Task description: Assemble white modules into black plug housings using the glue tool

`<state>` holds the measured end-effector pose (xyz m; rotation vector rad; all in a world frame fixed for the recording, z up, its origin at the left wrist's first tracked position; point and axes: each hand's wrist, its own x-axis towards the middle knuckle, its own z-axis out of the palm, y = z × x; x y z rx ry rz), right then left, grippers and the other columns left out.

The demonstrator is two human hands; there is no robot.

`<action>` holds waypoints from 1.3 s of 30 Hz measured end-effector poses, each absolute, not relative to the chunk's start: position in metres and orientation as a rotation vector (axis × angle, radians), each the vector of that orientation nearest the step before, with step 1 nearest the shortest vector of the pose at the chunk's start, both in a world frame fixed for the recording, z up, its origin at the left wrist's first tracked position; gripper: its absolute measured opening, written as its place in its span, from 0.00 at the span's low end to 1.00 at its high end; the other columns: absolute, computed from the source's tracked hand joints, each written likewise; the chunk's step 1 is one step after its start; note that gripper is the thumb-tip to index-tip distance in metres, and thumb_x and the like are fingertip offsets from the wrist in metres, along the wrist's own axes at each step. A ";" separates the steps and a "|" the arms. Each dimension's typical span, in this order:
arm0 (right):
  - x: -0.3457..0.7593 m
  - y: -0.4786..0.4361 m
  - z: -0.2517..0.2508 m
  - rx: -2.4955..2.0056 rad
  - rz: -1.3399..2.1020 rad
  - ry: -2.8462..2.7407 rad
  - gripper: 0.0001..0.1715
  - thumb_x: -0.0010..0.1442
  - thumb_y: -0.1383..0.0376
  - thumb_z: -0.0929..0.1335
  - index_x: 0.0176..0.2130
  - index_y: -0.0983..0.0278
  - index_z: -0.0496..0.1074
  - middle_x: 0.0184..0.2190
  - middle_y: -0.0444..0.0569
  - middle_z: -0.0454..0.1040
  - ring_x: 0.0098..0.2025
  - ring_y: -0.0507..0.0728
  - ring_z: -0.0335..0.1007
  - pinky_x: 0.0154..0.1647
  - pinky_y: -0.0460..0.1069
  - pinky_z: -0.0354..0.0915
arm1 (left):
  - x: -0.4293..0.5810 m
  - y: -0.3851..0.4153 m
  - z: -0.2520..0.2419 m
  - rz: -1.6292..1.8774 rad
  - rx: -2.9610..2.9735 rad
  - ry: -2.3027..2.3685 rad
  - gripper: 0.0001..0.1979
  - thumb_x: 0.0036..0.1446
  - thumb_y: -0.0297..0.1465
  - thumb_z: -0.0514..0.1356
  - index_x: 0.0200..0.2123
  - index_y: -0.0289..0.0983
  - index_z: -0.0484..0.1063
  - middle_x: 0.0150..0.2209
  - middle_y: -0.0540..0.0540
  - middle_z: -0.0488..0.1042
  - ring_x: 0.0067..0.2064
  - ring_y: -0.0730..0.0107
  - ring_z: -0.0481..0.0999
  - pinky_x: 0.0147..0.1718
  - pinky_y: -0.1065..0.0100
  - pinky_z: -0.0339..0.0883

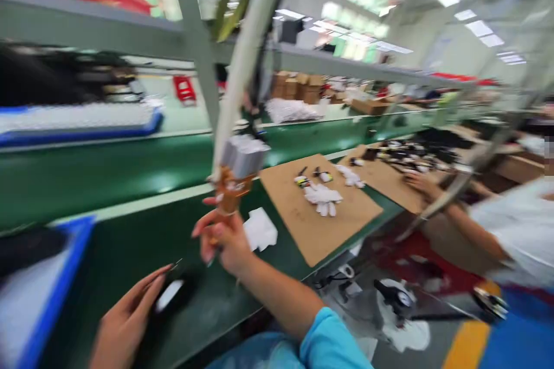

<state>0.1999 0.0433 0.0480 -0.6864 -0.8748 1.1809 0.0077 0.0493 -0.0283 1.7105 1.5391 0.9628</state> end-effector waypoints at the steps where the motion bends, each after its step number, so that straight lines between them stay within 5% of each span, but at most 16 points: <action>1: 0.200 0.042 0.049 -0.690 1.148 -0.875 0.49 0.42 0.33 0.68 0.53 0.58 0.60 0.28 0.40 0.70 0.12 0.44 0.54 0.12 0.43 0.55 | 0.000 0.042 -0.030 0.908 1.659 1.530 0.26 0.56 0.54 0.53 0.41 0.42 0.79 0.40 0.47 0.81 0.43 0.55 0.79 0.40 0.61 0.75; 5: 0.198 0.040 0.051 -0.658 1.091 -0.879 0.39 0.51 0.36 0.65 0.52 0.56 0.58 0.29 0.40 0.68 0.12 0.44 0.52 0.11 0.43 0.53 | -0.005 0.028 -0.030 0.800 1.723 1.397 0.27 0.52 0.48 0.61 0.54 0.45 0.72 0.50 0.46 0.77 0.50 0.55 0.77 0.50 0.59 0.71; 8: 0.192 0.037 0.055 -0.623 1.084 -0.905 0.34 0.54 0.38 0.64 0.50 0.56 0.59 0.29 0.39 0.67 0.12 0.44 0.52 0.11 0.43 0.54 | 0.005 0.025 -0.031 0.856 1.875 1.385 0.26 0.50 0.40 0.66 0.53 0.45 0.71 0.55 0.45 0.73 0.56 0.56 0.72 0.56 0.58 0.66; 11: 0.185 0.036 0.058 -0.588 1.064 -0.920 0.30 0.57 0.39 0.62 0.49 0.54 0.58 0.30 0.39 0.66 0.13 0.44 0.53 0.11 0.42 0.54 | 0.013 0.023 -0.034 0.848 1.966 1.415 0.18 0.52 0.37 0.65 0.47 0.43 0.73 0.50 0.45 0.76 0.51 0.57 0.76 0.52 0.57 0.69; 16: 0.173 0.038 0.061 -0.644 1.039 -0.929 0.27 0.59 0.39 0.57 0.49 0.52 0.55 0.34 0.40 0.65 0.13 0.43 0.52 0.11 0.42 0.54 | 0.020 0.016 -0.030 0.855 1.943 1.436 0.20 0.58 0.36 0.60 0.54 0.45 0.66 0.48 0.48 0.77 0.47 0.61 0.78 0.45 0.63 0.71; 20: 0.169 0.037 0.061 -0.619 1.039 -0.897 0.28 0.58 0.39 0.59 0.48 0.53 0.55 0.34 0.41 0.65 0.13 0.43 0.53 0.11 0.42 0.54 | 0.022 0.008 -0.021 0.922 1.912 1.441 0.17 0.58 0.36 0.60 0.50 0.44 0.66 0.45 0.48 0.78 0.44 0.63 0.79 0.41 0.66 0.72; 33: 0.170 0.035 0.062 -0.382 1.095 -0.833 0.19 0.58 0.46 0.66 0.38 0.57 0.63 0.34 0.40 0.70 0.14 0.43 0.60 0.12 0.41 0.58 | 0.027 0.001 -0.005 1.038 1.976 1.402 0.16 0.54 0.32 0.63 0.47 0.41 0.68 0.40 0.48 0.77 0.39 0.66 0.77 0.38 0.67 0.69; 39: 0.169 0.033 0.062 -0.370 1.114 -0.801 0.24 0.57 0.44 0.66 0.45 0.56 0.64 0.34 0.41 0.71 0.13 0.44 0.60 0.11 0.42 0.59 | 0.028 -0.002 -0.008 1.034 1.950 1.399 0.16 0.54 0.31 0.62 0.48 0.41 0.67 0.41 0.48 0.77 0.41 0.66 0.78 0.40 0.67 0.70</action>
